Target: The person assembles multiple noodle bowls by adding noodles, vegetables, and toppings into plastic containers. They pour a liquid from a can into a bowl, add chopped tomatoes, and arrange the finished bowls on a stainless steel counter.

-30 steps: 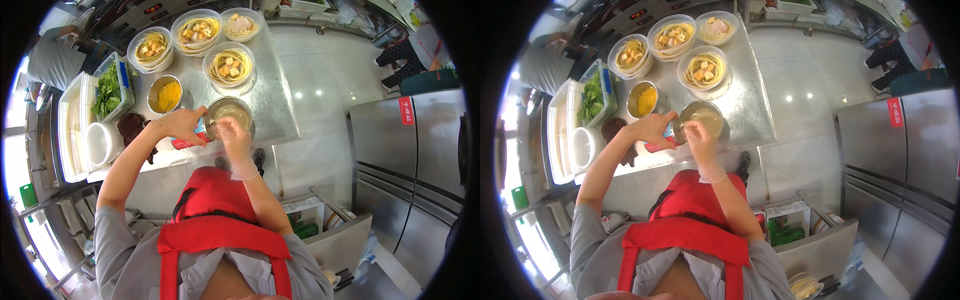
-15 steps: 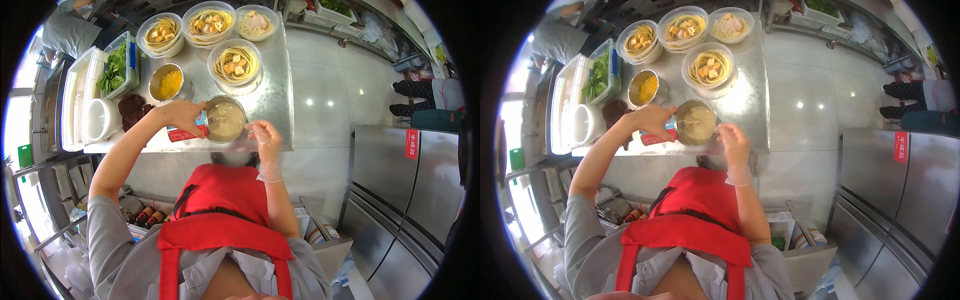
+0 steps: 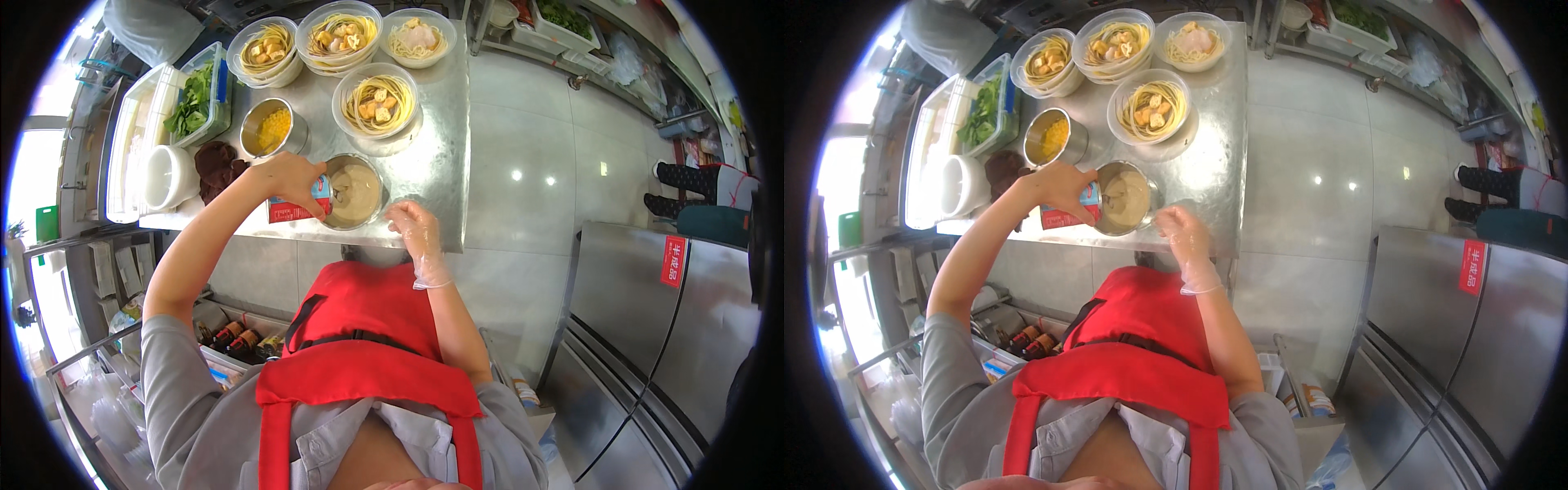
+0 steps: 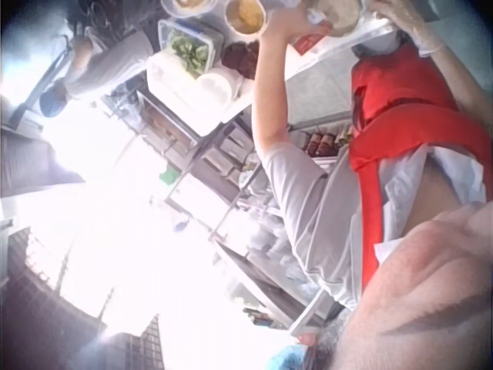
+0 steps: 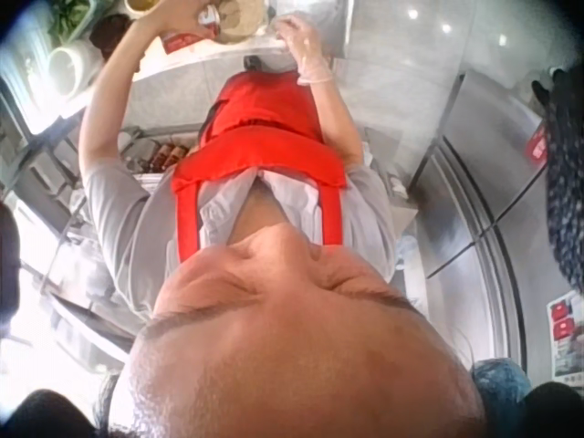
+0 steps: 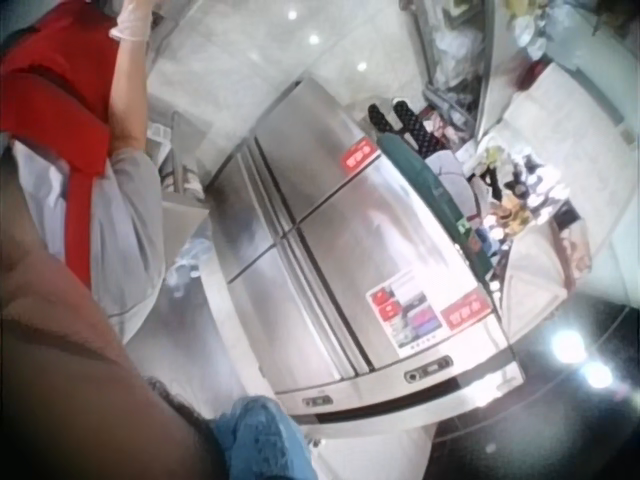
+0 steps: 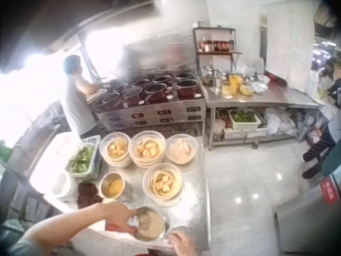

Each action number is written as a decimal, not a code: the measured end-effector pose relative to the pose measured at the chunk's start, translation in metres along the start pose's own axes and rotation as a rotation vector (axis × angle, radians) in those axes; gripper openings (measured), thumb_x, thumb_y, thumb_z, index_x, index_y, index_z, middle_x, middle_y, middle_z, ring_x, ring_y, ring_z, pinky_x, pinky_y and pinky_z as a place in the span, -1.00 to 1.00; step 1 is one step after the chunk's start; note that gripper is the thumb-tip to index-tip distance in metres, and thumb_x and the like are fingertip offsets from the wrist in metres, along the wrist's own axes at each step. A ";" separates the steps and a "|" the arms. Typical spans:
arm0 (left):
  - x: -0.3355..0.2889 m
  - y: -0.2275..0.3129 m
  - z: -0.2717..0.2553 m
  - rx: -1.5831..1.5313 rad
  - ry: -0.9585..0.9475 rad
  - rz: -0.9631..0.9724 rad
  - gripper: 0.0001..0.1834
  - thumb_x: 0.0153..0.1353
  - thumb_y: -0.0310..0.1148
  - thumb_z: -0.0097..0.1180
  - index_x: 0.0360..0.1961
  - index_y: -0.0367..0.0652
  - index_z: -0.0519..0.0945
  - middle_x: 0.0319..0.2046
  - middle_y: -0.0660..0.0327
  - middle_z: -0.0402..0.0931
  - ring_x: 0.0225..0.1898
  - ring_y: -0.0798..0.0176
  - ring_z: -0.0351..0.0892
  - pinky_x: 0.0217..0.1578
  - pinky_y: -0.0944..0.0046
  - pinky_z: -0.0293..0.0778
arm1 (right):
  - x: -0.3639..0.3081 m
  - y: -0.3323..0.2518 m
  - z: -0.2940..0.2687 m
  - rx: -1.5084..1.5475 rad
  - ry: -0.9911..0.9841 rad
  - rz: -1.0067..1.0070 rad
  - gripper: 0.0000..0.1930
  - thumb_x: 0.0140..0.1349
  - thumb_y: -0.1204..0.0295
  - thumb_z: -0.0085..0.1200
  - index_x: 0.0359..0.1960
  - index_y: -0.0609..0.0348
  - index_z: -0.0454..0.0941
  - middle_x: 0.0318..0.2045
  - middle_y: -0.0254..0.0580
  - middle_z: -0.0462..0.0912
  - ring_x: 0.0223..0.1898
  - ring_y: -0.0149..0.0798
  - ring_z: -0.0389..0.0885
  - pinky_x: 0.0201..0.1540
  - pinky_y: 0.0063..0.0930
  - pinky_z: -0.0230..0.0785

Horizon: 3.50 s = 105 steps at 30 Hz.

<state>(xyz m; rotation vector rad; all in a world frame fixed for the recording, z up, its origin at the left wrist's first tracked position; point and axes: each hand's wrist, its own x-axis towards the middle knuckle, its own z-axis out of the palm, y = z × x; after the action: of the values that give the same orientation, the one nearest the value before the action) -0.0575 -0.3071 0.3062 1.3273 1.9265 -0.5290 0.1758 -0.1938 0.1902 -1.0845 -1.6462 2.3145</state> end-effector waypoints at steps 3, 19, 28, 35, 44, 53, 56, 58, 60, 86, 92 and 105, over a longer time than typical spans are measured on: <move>0.004 0.003 0.000 0.049 -0.029 -0.020 0.00 -0.29 0.38 0.30 0.03 -0.23 0.44 -0.37 -0.08 0.63 -0.29 -0.13 0.65 -0.24 0.02 0.52 | 0.004 -0.003 -0.001 -0.018 -0.047 -0.014 -0.83 0.20 0.39 0.08 -0.33 0.24 0.62 -0.45 -0.34 0.63 -0.44 -0.50 0.52 -0.31 -0.62 0.36; -0.011 0.027 -0.007 0.090 0.050 0.009 -0.07 -0.30 0.21 0.39 -0.01 -0.25 0.37 -0.42 -0.05 0.60 -0.31 -0.18 0.61 -0.28 -0.02 0.49 | 0.014 -0.022 0.047 -0.596 -0.051 -0.421 -0.76 0.19 0.29 0.08 -0.27 0.20 0.62 -0.46 0.08 0.65 -0.39 -0.01 0.66 -0.29 -0.24 0.46; -0.017 0.019 0.009 0.063 0.106 0.033 -0.11 -0.22 0.13 0.42 -0.01 -0.26 0.31 -0.35 -0.10 0.59 -0.25 -0.19 0.60 -0.22 -0.01 0.51 | 0.017 -0.023 0.058 -0.315 -0.240 -0.120 -0.71 0.17 0.26 0.07 -0.30 0.29 0.62 -0.55 0.04 0.66 -0.44 -0.07 0.69 -0.31 -0.26 0.48; -0.021 0.016 0.008 0.045 0.099 0.058 -0.13 -0.23 0.16 0.39 -0.06 -0.27 0.34 -0.39 -0.07 0.60 -0.29 -0.16 0.62 -0.26 -0.01 0.50 | 0.003 -0.025 0.066 -0.102 -0.248 -0.055 -0.71 0.22 0.28 0.03 -0.34 0.33 0.60 -0.64 -0.17 0.61 -0.56 -0.33 0.60 -0.40 -0.46 0.39; -0.012 0.017 0.010 0.111 0.067 0.051 -0.14 -0.27 0.23 0.34 -0.12 -0.25 0.40 -0.46 0.00 0.61 -0.37 -0.13 0.63 -0.33 0.00 0.50 | -0.005 -0.022 0.072 -0.143 -0.230 -0.093 -0.73 0.27 0.30 -0.02 -0.41 0.26 0.59 -0.65 -0.13 0.59 -0.57 -0.25 0.58 -0.40 -0.36 0.38; -0.008 0.020 0.006 0.137 0.052 0.044 -0.15 -0.27 0.22 0.35 -0.11 -0.25 0.39 -0.47 -0.01 0.61 -0.39 -0.13 0.63 -0.35 -0.01 0.51 | 0.001 -0.015 0.074 -0.146 -0.209 -0.109 -0.73 0.29 0.29 -0.04 -0.40 0.24 0.58 -0.65 -0.14 0.58 -0.56 -0.26 0.58 -0.41 -0.36 0.38; -0.009 0.023 0.001 0.149 0.023 0.022 -0.13 -0.27 0.22 0.35 -0.10 -0.25 0.38 -0.47 -0.02 0.61 -0.38 -0.13 0.63 -0.35 -0.02 0.51 | 0.002 -0.015 0.073 -0.165 -0.209 -0.107 -0.74 0.28 0.30 -0.02 -0.39 0.25 0.59 -0.65 -0.14 0.58 -0.56 -0.28 0.58 -0.42 -0.37 0.37; -0.010 0.024 -0.003 0.150 0.004 0.015 -0.12 -0.27 0.23 0.35 -0.08 -0.25 0.38 -0.46 -0.02 0.62 -0.38 -0.14 0.63 -0.34 -0.01 0.51 | 0.003 -0.016 0.073 -0.163 -0.209 -0.101 -0.74 0.28 0.30 -0.01 -0.37 0.24 0.60 -0.65 -0.15 0.58 -0.56 -0.29 0.57 -0.42 -0.39 0.37; -0.010 0.025 -0.006 0.151 -0.009 0.015 -0.10 -0.27 0.23 0.35 -0.06 -0.26 0.38 -0.45 -0.03 0.62 -0.37 -0.15 0.63 -0.33 -0.01 0.52 | 0.004 -0.018 0.071 -0.158 -0.206 -0.103 -0.73 0.27 0.28 0.00 -0.34 0.25 0.62 -0.65 -0.14 0.58 -0.57 -0.30 0.57 -0.43 -0.40 0.37; 0.019 0.025 -0.038 0.030 -0.302 -0.140 -0.14 -0.27 0.32 0.31 -0.15 -0.28 0.64 -0.25 -0.01 0.66 -0.25 0.00 0.67 -0.22 0.15 0.55 | 0.005 -0.034 -0.001 0.045 -0.003 -0.056 -0.80 0.20 0.34 0.10 -0.36 0.23 0.65 -0.66 -0.36 0.54 -0.64 -0.59 0.25 -0.56 -0.64 0.07; 0.024 0.034 -0.054 0.028 -0.383 -0.163 -0.22 -0.25 0.29 0.31 -0.23 -0.24 0.71 -0.29 0.05 0.68 -0.32 0.06 0.67 -0.27 0.18 0.55 | 0.008 -0.025 -0.002 -0.017 -0.040 -0.024 -0.74 0.23 0.31 0.03 -0.39 0.29 0.61 -0.65 -0.28 0.56 -0.57 -0.46 0.48 -0.44 -0.54 0.27; 0.015 0.042 -0.070 0.028 -0.391 -0.141 -0.18 -0.25 0.32 0.27 -0.27 -0.31 0.71 -0.29 -0.04 0.67 -0.27 -0.04 0.67 -0.22 0.12 0.55 | 0.015 -0.023 -0.002 0.023 -0.083 -0.017 -0.72 0.22 0.27 0.03 -0.42 0.27 0.60 -0.65 -0.28 0.56 -0.57 -0.45 0.47 -0.45 -0.53 0.25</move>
<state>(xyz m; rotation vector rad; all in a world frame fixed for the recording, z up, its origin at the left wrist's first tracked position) -0.0453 -0.2334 0.3435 1.0189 1.6967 -0.8221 0.1587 -0.1761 0.2027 -0.9787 -1.6457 2.3928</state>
